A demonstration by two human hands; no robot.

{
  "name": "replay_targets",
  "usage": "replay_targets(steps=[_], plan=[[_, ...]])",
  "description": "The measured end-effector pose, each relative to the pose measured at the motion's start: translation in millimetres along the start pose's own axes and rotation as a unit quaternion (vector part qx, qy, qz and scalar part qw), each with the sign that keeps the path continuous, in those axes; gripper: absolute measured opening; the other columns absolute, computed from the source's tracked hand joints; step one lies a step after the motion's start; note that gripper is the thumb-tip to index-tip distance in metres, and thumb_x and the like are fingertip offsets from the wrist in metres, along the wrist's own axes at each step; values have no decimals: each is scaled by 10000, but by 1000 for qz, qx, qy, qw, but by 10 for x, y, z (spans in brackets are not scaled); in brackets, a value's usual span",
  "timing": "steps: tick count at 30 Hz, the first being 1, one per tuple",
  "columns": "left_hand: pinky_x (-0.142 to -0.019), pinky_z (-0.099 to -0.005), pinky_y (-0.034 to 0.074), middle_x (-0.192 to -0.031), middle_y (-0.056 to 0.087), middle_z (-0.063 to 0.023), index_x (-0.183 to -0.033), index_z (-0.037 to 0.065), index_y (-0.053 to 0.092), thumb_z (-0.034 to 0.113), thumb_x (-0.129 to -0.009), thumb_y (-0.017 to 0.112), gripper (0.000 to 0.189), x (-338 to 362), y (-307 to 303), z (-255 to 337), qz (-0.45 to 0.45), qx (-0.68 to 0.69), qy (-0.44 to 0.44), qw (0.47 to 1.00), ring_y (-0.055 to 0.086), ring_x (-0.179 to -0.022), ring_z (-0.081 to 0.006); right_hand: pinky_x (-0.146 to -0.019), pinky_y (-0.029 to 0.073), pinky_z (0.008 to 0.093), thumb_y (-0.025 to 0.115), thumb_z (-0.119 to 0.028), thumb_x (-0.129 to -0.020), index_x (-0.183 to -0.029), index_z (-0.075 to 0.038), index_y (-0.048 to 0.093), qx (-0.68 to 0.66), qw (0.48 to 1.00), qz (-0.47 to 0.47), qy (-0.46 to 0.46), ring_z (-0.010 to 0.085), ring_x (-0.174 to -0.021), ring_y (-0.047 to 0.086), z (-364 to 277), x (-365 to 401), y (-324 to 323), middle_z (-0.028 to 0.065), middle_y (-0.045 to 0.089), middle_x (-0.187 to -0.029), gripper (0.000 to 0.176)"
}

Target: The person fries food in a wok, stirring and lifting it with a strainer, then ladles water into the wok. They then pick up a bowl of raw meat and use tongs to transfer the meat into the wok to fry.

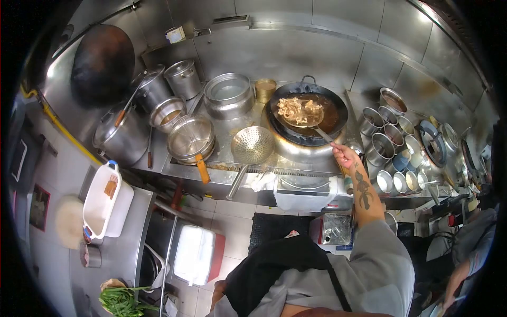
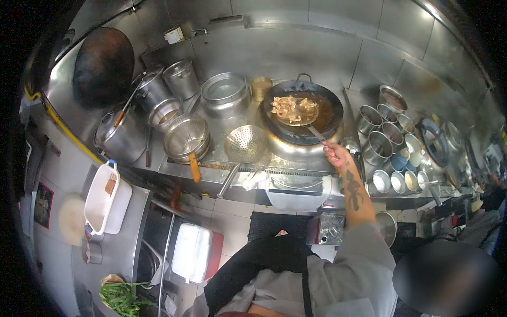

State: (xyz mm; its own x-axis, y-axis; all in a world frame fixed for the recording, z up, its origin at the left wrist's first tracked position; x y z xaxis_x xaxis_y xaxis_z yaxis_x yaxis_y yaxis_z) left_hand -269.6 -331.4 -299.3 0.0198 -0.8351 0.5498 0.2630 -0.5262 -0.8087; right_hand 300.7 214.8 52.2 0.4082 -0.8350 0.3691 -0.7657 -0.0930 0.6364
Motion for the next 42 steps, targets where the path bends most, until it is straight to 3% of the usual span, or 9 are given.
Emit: replay_targets(steps=[2,5,15,25,29,32,35,36,42], plan=[[-712,-428,490,-848,652,-121,-774,126,671,309,-793,467,275,17,-17,6,-13,-22,18,999,626,-825,-289,-303,267,170,485,-130,-912,-959,-47,490,-7,1000,-22,-1,28,-421,343,60,-133,-141,-10,446,-620,96],[-707,-426,490,-836,649,-118,-769,127,670,296,-785,487,249,-28,-5,4,-16,-31,33,999,625,-822,-288,-306,257,172,503,-128,-903,-940,-45,498,-38,999,29,-15,32,-422,343,76,-114,160,-15,433,-600,90],[-689,-420,491,-798,641,-110,-753,130,665,251,-758,554,164,-311,-37,-20,-7,-69,98,993,622,-813,-286,-333,268,174,420,-116,-929,-1106,-33,455,-31,1000,0,-6,35,-443,349,115,208,249,26,470,-711,198],[-651,-413,491,-717,615,-98,-722,126,654,176,-716,625,59,-569,-183,-50,50,-91,197,975,619,-764,-285,-318,290,177,415,-149,-937,-1134,-64,463,-64,998,-14,-13,44,-439,366,172,530,307,19,463,-714,220],[-625,-405,494,-718,625,-87,-716,123,659,154,-710,625,46,-584,-237,-56,82,-131,189,970,627,-730,-280,-319,293,178,439,-168,-934,-1121,-75,492,-75,996,-37,-34,51,-433,367,66,810,475,25,477,-717,216],[-616,-401,499,-751,643,-77,-715,130,669,142,-705,624,48,-771,-211,-67,-63,0,7,998,636,-741,-268,-322,291,182,435,-171,-936,-1116,-79,513,-71,995,-19,-65,55,-434,370,97,993,479,29,490,-724,217],[-632,-400,503,-803,661,-78,-744,130,680,189,-728,605,97,-654,-160,-51,19,-106,128,986,643,-766,-265,-325,293,184,419,-169,-939,-1128,-77,516,-53,996,2,-76,59,-437,375,114,1042,367,32,493,-727,231],[-642,-415,503,-825,666,-77,-779,124,680,232,-750,585,146,-673,-134,-46,-7,-142,135,981,644,-784,-268,-326,294,185,414,-168,-941,-1134,-76,515,-45,996,6,-76,60,-438,377,140,1045,352,33,493,-726,237],[-629,-415,505,-834,669,-88,-754,116,677,254,-760,590,164,-871,-39,-153,-95,-57,27,993,647,-775,-244,-300,267,168,441,-142,-928,-1140,-28,519,-8,997,35,-68,52,-412,370,307,1216,571,29,499,-690,253]])
Point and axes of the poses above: each hand's wrist, its own x-axis away from the middle knuckle, its own y-axis out of the palm, z = x × y, the point moved 3 cm from there along -x, towards the middle knuckle
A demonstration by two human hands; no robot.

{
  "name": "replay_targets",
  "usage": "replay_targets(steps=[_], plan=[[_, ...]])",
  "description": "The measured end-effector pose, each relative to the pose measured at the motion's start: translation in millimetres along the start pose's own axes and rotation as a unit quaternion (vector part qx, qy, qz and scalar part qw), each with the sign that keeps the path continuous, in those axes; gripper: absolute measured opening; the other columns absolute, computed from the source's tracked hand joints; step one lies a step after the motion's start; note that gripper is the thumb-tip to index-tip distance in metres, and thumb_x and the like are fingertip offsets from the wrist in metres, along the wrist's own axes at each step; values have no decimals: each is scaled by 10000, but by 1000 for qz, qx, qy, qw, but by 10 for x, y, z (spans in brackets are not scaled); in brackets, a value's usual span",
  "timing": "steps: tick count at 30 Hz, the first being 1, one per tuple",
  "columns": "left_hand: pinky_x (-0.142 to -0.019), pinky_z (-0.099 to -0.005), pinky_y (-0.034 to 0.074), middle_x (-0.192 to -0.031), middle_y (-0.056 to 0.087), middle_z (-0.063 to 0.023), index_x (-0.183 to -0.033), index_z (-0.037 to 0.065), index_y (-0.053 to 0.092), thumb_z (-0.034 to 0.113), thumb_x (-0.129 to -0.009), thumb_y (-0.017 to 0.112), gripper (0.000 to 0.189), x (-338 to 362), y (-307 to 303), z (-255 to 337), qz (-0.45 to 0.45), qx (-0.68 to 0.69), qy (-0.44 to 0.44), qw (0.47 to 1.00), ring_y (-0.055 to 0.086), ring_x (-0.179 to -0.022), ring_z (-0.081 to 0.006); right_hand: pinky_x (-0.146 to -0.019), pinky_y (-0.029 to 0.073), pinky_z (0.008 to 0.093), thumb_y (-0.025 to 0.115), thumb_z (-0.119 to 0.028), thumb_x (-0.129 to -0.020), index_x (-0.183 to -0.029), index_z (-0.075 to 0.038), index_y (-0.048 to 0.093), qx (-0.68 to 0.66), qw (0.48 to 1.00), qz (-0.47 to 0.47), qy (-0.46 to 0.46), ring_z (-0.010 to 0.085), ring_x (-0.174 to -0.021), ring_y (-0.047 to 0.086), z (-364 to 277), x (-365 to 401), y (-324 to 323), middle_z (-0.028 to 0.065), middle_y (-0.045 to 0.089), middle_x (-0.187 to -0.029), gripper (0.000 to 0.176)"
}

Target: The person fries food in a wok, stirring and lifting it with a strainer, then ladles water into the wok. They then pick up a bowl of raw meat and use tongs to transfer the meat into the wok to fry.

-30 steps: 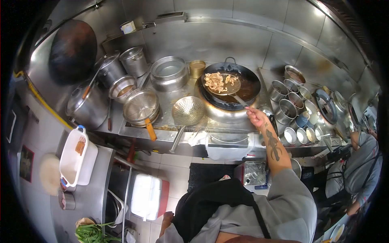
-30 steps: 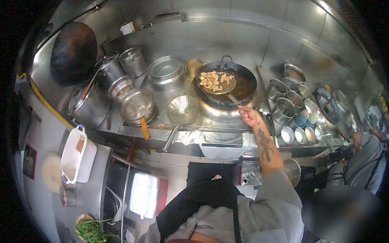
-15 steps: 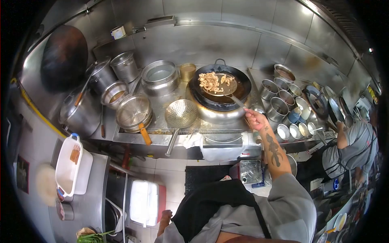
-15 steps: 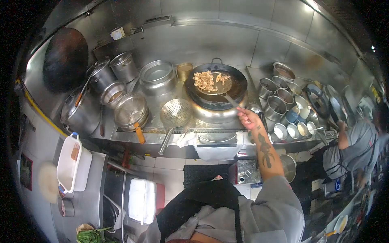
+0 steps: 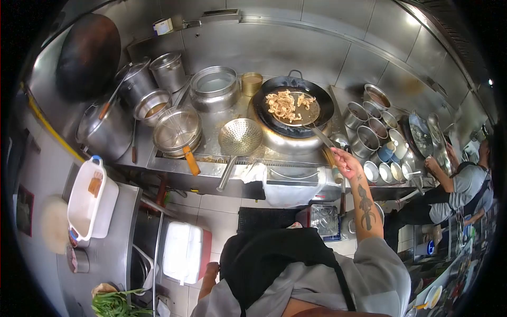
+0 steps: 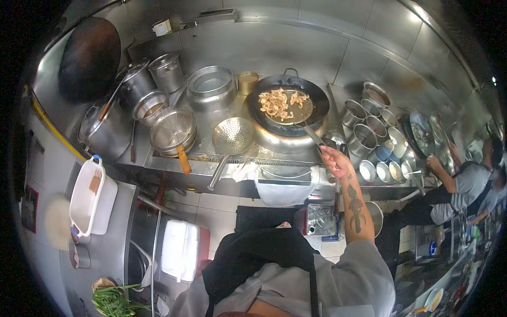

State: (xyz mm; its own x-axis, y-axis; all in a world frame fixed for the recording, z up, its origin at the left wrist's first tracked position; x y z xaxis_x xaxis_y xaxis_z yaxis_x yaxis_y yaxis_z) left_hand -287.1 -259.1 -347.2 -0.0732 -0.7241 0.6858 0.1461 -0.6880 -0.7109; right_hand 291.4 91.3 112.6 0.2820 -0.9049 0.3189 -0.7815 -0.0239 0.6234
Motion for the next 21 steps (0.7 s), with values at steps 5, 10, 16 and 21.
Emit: replay_targets(steps=[5,10,16,21], plan=[[-626,-395,507,-799,664,-103,-756,112,679,230,-783,569,164,420,-281,48,91,-40,109,989,648,-759,-244,-301,274,168,461,-154,-920,-1142,-50,500,37,998,-39,14,56,-424,369,14,91,79,39,478,-713,248],[-654,-400,509,-827,657,-106,-769,95,679,201,-786,546,171,527,-394,167,105,23,63,992,641,-786,-271,-286,273,176,472,-166,-917,-1153,-54,493,131,990,-21,44,52,-404,375,57,177,598,35,491,-689,263],[-684,-394,508,-828,655,-115,-766,96,681,180,-768,551,155,446,-168,134,41,-19,50,998,637,-806,-278,-289,268,216,473,-174,-909,-1141,-47,504,349,936,41,1,62,-377,369,614,-185,898,24,494,-612,266],[-656,-371,511,-757,648,-98,-759,101,683,146,-770,540,151,583,-143,86,13,4,31,999,647,-776,-245,-302,324,255,459,-224,-924,-1094,-34,575,459,884,76,-50,86,-350,394,893,-441,1111,17,488,-546,281]])
Point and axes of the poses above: each hand's wrist, its own x-axis away from the middle knuckle, its own y-axis out of the palm, z = x × y, the point moved 3 cm from there along -x, towards the middle knuckle
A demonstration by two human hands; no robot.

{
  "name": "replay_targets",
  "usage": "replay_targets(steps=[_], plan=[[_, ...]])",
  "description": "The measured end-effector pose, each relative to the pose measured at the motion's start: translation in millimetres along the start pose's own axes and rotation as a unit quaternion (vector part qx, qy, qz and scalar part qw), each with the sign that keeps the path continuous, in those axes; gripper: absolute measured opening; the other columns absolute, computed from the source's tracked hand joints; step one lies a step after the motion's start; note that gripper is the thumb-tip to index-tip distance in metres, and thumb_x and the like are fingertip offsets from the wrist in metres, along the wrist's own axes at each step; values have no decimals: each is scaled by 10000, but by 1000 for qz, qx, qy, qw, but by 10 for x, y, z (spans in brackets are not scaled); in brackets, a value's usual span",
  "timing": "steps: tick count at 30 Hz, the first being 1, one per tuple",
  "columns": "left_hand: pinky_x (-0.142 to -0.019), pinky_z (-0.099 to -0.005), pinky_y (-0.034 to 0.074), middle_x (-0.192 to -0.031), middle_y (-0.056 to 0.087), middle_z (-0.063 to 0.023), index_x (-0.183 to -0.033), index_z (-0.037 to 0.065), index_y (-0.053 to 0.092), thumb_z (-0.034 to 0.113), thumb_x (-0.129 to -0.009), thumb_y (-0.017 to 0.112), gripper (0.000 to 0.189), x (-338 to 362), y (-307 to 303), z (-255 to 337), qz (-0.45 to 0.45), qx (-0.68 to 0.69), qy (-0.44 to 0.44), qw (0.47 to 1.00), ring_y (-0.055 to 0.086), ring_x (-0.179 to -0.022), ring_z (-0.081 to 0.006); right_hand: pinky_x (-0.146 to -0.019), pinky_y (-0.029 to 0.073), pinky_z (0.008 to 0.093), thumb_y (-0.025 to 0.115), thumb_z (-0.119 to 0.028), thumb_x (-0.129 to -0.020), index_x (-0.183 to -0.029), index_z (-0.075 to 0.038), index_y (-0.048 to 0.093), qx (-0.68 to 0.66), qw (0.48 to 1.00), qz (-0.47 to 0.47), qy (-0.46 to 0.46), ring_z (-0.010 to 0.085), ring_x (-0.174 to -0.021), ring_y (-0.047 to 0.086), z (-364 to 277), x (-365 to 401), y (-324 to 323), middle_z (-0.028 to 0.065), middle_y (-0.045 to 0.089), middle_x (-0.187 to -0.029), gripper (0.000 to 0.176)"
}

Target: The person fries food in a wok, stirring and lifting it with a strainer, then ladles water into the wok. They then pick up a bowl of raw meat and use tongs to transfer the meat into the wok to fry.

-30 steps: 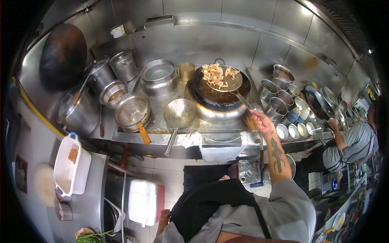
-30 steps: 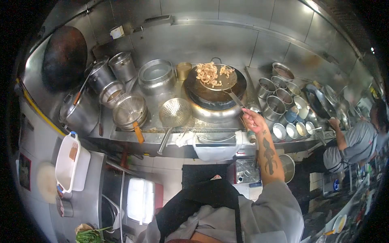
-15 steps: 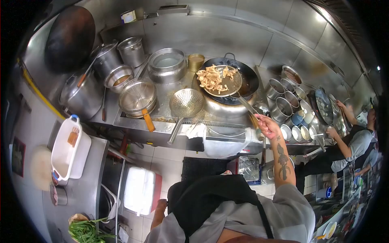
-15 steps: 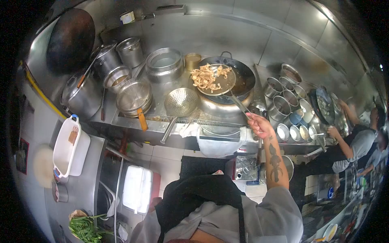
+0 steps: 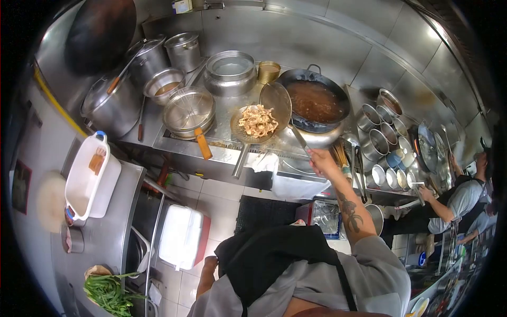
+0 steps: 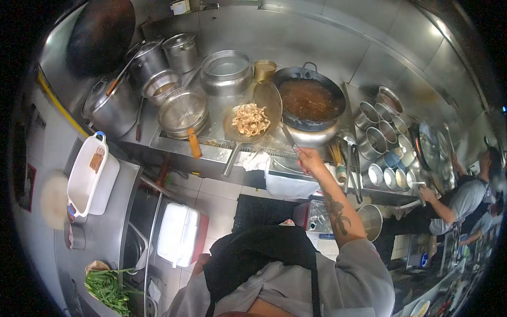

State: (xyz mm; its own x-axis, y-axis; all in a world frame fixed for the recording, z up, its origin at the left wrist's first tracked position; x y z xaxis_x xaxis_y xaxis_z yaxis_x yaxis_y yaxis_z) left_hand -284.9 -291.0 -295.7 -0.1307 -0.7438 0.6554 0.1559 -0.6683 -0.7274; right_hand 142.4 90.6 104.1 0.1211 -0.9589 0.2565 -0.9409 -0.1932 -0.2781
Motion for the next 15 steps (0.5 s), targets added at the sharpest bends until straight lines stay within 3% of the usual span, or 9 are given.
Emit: replay_targets(steps=[5,9,12,13,15], plan=[[-648,-365,512,-756,649,-74,-748,123,681,148,-780,539,148,77,43,17,20,-79,49,996,645,-764,-231,-296,300,237,432,-185,-926,-1136,-62,544,70,997,-13,-15,79,-340,389,44,12,192,15,492,-583,268],[-654,-366,512,-765,650,-67,-743,130,680,156,-778,548,139,41,18,-17,-1,-19,14,1000,643,-768,-230,-300,319,241,423,-179,-923,-1129,-50,553,89,995,-26,-22,85,-344,406,24,-64,142,19,498,-578,275],[-658,-367,512,-772,651,-63,-740,135,679,162,-776,554,132,11,-41,-19,-17,42,-37,998,642,-771,-230,-323,353,280,442,-190,-908,-1101,-42,586,105,992,20,-61,101,-340,427,161,-96,211,46,498,-544,282],[-660,-367,512,-775,652,-61,-739,137,679,164,-775,557,130,-9,-75,-22,-23,56,-52,997,642,-772,-230,-357,382,298,450,-174,-899,-1098,-29,581,135,989,12,-62,139,-368,466,183,-107,190,76,521,-562,279],[-662,-372,512,-777,652,-68,-734,130,676,169,-765,570,117,-38,-76,-54,41,-29,41,998,642,-778,-233,-424,441,336,466,-144,-880,-1093,-4,573,195,979,-7,-63,216,-425,544,59,-35,176,138,568,-599,276]])
Point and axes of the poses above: each hand's wrist, its own x-axis away from the middle knuckle, its own y-axis out of the palm, z = x × y, the point moved 3 cm from there along -x, towards the middle knuckle
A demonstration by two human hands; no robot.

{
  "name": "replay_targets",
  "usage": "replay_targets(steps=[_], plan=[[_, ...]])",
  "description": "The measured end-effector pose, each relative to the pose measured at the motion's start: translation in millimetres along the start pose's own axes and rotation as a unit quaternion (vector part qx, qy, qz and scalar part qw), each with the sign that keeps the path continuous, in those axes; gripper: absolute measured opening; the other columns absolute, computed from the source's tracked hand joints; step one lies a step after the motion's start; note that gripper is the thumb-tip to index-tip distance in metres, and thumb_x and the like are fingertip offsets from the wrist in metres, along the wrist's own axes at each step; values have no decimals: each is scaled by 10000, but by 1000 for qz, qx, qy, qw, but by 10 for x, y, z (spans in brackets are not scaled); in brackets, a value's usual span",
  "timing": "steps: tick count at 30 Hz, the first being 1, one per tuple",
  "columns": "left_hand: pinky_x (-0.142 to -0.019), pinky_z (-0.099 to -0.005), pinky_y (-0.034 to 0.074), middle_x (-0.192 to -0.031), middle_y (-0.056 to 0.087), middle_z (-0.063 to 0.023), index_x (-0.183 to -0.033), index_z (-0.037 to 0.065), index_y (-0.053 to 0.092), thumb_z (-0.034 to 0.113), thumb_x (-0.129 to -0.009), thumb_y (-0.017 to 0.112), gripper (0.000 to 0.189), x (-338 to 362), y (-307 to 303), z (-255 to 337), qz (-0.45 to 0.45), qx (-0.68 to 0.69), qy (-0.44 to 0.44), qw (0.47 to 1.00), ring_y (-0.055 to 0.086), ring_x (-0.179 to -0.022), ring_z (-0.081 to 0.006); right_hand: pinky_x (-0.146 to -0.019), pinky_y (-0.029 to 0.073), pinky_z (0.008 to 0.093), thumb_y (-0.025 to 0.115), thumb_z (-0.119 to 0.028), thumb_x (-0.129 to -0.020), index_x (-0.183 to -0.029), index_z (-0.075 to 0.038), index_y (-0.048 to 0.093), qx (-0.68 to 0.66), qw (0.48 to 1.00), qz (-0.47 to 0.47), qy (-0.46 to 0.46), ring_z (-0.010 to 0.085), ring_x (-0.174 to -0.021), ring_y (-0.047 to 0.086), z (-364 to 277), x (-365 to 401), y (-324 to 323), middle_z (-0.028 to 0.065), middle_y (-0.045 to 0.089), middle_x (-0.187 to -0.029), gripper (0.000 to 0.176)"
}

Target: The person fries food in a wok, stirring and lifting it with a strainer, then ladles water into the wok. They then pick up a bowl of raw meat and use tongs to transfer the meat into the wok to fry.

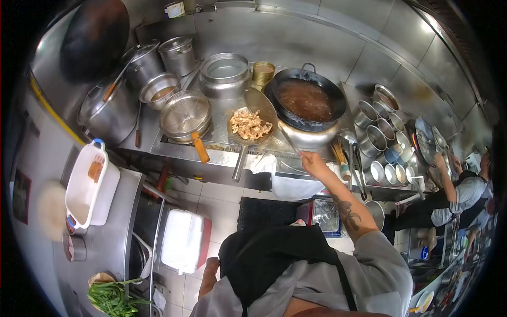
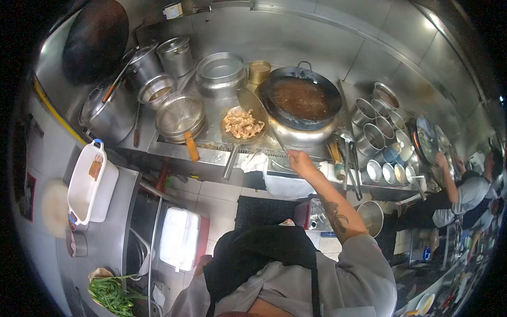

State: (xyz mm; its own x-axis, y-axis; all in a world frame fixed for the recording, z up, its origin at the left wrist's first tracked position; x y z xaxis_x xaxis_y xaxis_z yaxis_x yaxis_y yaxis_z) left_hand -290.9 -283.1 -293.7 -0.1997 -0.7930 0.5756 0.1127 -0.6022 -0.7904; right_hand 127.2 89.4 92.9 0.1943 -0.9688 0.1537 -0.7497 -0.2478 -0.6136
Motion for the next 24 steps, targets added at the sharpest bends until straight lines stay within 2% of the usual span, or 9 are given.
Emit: replay_targets(steps=[3,6,9,10,12,17,19,20,24], plan=[[-667,-384,510,-773,651,-78,-728,116,673,173,-748,585,108,-78,-21,-12,15,-37,27,999,641,-782,-240,-463,431,320,465,-124,-890,-1087,4,572,160,912,195,-323,171,-493,546,229,-129,91,137,529,-591,258],[-667,-395,507,-763,648,-93,-725,101,671,170,-740,587,109,-277,279,-116,18,-6,-14,1000,640,-781,-250,-552,442,357,488,-98,-870,-1053,34,573,114,951,153,-245,203,-576,577,137,-50,8,194,518,-616,241],[-663,-405,504,-746,644,-109,-716,94,668,161,-732,586,107,-252,234,-160,38,170,-66,983,640,-770,-266,-457,422,325,465,-112,-884,-1069,23,573,81,954,154,-243,172,-510,548,194,-66,-79,143,534,-606,253],[-661,-408,503,-740,643,-115,-712,92,667,157,-729,585,106,-183,146,-144,44,250,-84,964,640,-764,-271,-423,404,308,459,-117,-887,-1085,12,564,1,980,121,-158,154,-488,527,183,-69,-121,118,532,-607,259],[-652,-415,501,-730,642,-124,-703,90,665,144,-728,580,105,-100,-48,-30,68,97,4,993,639,-752,-282,-356,367,274,448,-125,-892,-1117,-10,546,-161,985,52,15,118,-442,484,46,9,-218,69,528,-609,272],[-646,-422,495,-736,648,-136,-699,76,660,141,-739,583,109,-491,296,-113,-20,0,-17,1000,638,-733,-289,-306,291,217,434,-131,-898,-1145,-75,496,-409,907,57,80,73,-394,384,-58,-23,-651,25,513,-645,261],[-644,-415,495,-737,648,-139,-701,79,662,147,-743,587,109,-231,76,-70,28,177,-49,983,639,-731,-283,-305,275,211,427,-140,-905,-1122,-76,504,-460,882,63,86,75,-390,377,67,-59,-917,26,514,-642,239],[-643,-411,495,-737,648,-141,-702,81,663,150,-745,589,110,-126,-29,-48,51,264,-65,961,640,-730,-279,-304,268,209,428,-153,-911,-1109,-75,504,-464,879,73,82,76,-389,375,157,-81,-1049,24,511,-632,226],[-602,-403,484,-735,646,-144,-666,77,646,157,-755,585,134,-371,271,-94,-20,69,-47,996,637,-708,-274,-297,275,234,428,-173,-920,-1112,-79,509,-358,918,164,48,85,-366,381,546,-194,-1587,20,508,-604,228]])
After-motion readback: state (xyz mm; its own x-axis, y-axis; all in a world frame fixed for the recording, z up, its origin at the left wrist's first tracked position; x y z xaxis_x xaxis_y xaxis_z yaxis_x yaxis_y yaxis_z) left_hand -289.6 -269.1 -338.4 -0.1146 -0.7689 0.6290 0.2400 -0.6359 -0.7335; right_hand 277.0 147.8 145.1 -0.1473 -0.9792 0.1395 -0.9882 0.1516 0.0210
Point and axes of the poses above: each hand's wrist, its own x-axis away from the middle knuckle, its own y-axis out of the palm, z = x × y, the point moved 3 cm from there along -x, towards the middle knuckle
